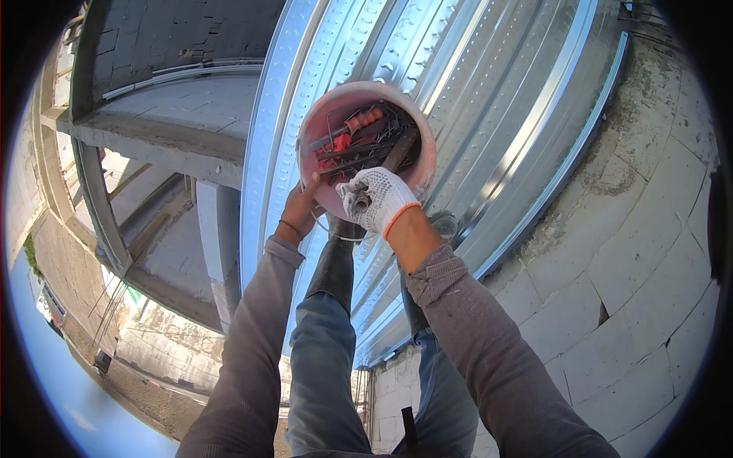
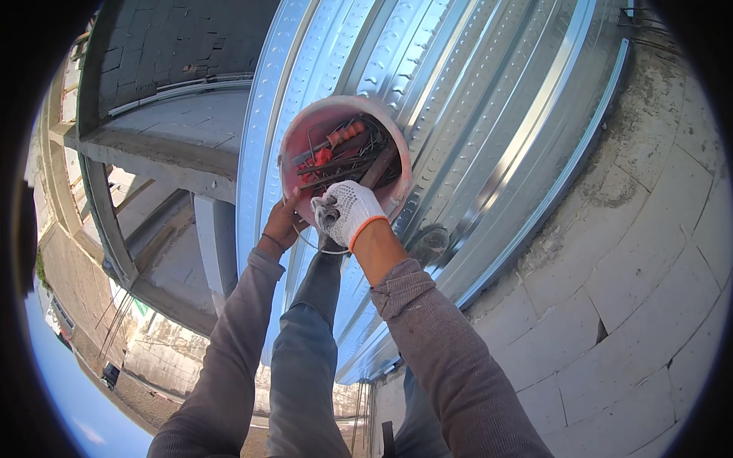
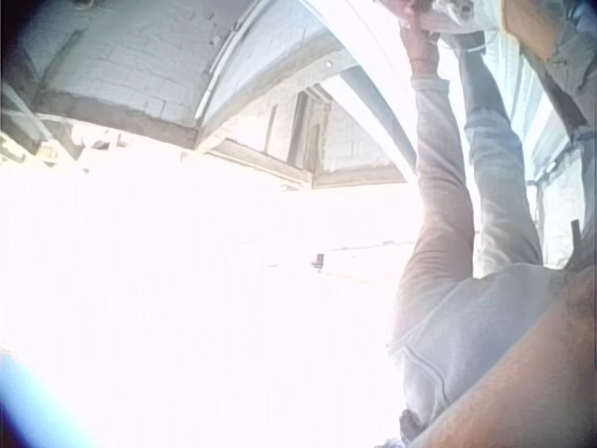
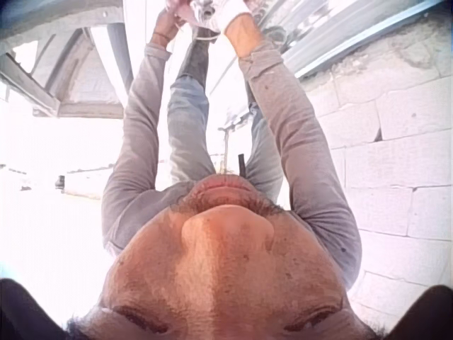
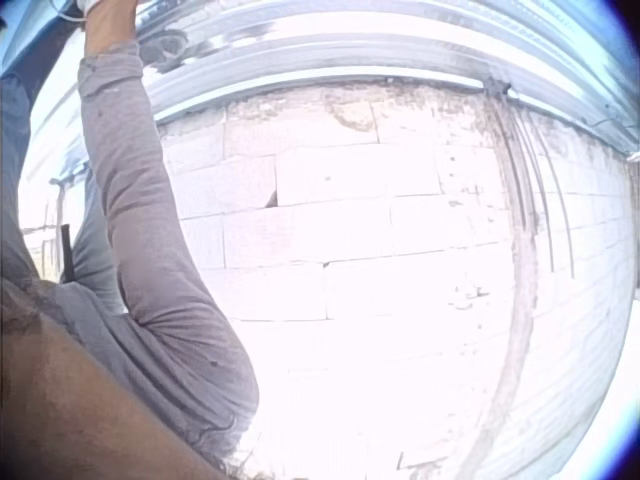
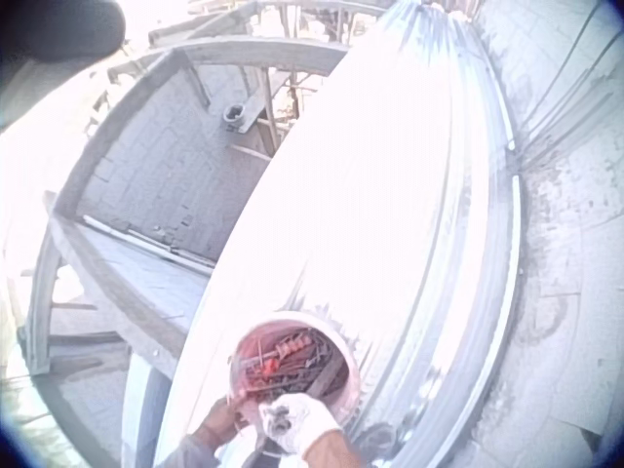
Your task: Installing metal deck panels on a building structure using a hammer and nails/fasteners.
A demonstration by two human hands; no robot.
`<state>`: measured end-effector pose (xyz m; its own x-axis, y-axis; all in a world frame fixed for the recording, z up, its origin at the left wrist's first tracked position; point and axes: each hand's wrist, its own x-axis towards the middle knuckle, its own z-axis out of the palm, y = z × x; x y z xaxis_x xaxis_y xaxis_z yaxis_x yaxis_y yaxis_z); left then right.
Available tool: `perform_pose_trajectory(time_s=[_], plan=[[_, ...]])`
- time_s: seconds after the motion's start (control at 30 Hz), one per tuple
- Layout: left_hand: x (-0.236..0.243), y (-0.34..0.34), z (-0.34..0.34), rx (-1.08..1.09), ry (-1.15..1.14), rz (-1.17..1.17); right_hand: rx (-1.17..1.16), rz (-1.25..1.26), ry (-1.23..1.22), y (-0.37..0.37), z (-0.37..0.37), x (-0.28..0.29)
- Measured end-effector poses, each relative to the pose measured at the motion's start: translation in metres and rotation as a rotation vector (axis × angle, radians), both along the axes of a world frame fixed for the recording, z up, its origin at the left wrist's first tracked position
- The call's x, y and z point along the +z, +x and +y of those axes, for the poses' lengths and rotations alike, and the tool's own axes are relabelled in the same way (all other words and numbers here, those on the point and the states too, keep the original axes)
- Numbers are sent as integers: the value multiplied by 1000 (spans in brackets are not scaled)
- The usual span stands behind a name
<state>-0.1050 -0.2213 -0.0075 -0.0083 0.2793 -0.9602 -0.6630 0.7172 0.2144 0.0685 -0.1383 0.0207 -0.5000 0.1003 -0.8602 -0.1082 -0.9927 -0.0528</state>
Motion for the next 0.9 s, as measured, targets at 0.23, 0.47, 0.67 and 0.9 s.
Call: perform_pose_trajectory(time_s=[0.23,0.47,0.67,0.9], plan=[[-30,29,-37,-131,199,411,-559,-128,-301,-26,-19,3],[44,44,10,-616,132,1043,38,-522,69,-24,-12,136],[17,-14,0,-776,275,903,367,-375,245,26,-2,153],[39,13,2,-455,454,854,442,-616,591,39,-73,91]])
